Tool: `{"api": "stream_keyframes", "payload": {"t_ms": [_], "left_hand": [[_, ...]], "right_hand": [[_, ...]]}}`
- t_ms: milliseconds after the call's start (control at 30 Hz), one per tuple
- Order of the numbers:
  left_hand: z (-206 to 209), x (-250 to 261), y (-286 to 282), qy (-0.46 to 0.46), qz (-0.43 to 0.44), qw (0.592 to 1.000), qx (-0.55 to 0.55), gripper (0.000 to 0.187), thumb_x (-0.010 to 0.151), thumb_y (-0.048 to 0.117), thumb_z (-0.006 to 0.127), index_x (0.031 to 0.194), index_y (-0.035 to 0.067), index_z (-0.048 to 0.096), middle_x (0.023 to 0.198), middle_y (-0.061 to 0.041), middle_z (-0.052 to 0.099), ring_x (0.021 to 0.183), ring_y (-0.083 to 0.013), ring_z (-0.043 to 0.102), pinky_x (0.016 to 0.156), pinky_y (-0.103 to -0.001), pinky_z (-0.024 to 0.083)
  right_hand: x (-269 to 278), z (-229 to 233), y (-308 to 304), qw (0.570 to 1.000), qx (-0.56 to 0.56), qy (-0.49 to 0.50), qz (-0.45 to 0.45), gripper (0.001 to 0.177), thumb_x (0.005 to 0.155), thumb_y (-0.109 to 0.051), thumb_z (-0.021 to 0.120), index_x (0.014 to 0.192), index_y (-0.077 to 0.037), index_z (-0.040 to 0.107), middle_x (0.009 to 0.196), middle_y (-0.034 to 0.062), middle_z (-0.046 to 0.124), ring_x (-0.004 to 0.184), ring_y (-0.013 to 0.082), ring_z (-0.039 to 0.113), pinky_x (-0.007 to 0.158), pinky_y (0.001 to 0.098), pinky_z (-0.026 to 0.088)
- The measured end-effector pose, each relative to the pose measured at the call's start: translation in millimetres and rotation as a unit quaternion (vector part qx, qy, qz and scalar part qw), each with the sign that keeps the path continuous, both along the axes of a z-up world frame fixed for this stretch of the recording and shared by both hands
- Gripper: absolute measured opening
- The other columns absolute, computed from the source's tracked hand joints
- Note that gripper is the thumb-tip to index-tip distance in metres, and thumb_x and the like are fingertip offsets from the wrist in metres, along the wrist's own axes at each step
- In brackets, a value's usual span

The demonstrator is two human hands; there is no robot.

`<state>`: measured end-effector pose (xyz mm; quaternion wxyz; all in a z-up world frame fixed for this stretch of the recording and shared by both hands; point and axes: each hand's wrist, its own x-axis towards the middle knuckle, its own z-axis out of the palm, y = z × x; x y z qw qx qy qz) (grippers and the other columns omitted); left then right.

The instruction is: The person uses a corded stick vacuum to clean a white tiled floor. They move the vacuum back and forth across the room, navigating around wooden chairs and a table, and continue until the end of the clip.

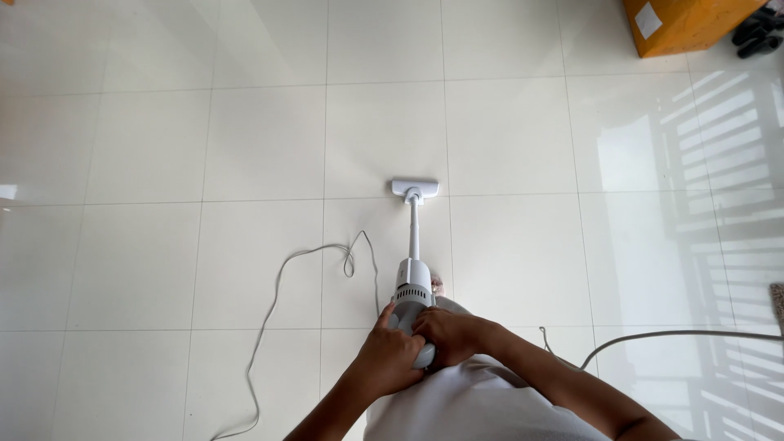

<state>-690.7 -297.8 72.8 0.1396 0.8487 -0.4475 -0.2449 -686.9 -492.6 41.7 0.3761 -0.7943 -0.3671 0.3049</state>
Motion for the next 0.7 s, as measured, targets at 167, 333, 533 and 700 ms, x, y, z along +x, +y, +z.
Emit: {"api": "stream_keyframes", "payload": {"t_ms": [167, 333, 533, 700], "left_hand": [[-30, 7, -22, 0.019, 0.013, 1.0, 0.021, 0.022, 0.082, 0.029, 0.065, 0.085, 0.007, 0.062, 0.065, -0.007, 0.068, 0.064, -0.0263, 0.066, 0.123, -0.057, 0.021], [-79, 41, -52, 0.0, 0.017, 0.997, 0.08, 0.012, 0.083, 0.013, 0.064, 0.093, 0.006, 0.061, 0.072, -0.01, 0.069, 0.07, -0.0277, 0.067, 0.127, -0.055, 0.02], [-89, 48, -52, 0.029, 0.062, 0.997, 0.029, 0.018, 0.078, 0.015, 0.064, 0.093, 0.005, 0.062, 0.081, -0.015, 0.071, 0.093, -0.0396, 0.067, 0.112, -0.048, 0.046], [9, 41, -57, 0.08, 0.027, 0.996, 0.04, 0.023, 0.078, 0.033, 0.064, 0.084, 0.01, 0.063, 0.077, -0.008, 0.069, 0.076, -0.0282, 0.064, 0.064, -0.043, 0.05]], "right_hand": [[3, -37, -18, 0.996, 0.037, -0.068, -0.05, 0.014, 0.068, -0.016, 0.077, 0.068, -0.011, 0.064, 0.07, 0.0031, 0.066, 0.078, 0.0241, 0.065, 0.086, 0.036, 0.049], [33, -97, -35, 0.974, 0.111, -0.149, -0.128, 0.015, 0.061, -0.007, 0.076, 0.066, -0.009, 0.062, 0.067, 0.004, 0.064, 0.068, 0.0225, 0.061, 0.077, 0.0343, 0.052], [42, -95, -47, 0.978, 0.051, -0.167, -0.112, 0.014, 0.065, -0.015, 0.073, 0.063, -0.011, 0.059, 0.063, 0.002, 0.063, 0.067, 0.0238, 0.062, 0.074, 0.0357, 0.05], [22, 6, -55, 0.993, 0.029, -0.05, -0.102, 0.016, 0.066, -0.02, 0.076, 0.068, -0.011, 0.063, 0.071, 0.0033, 0.068, 0.067, 0.021, 0.065, 0.073, 0.0326, 0.052]]}}
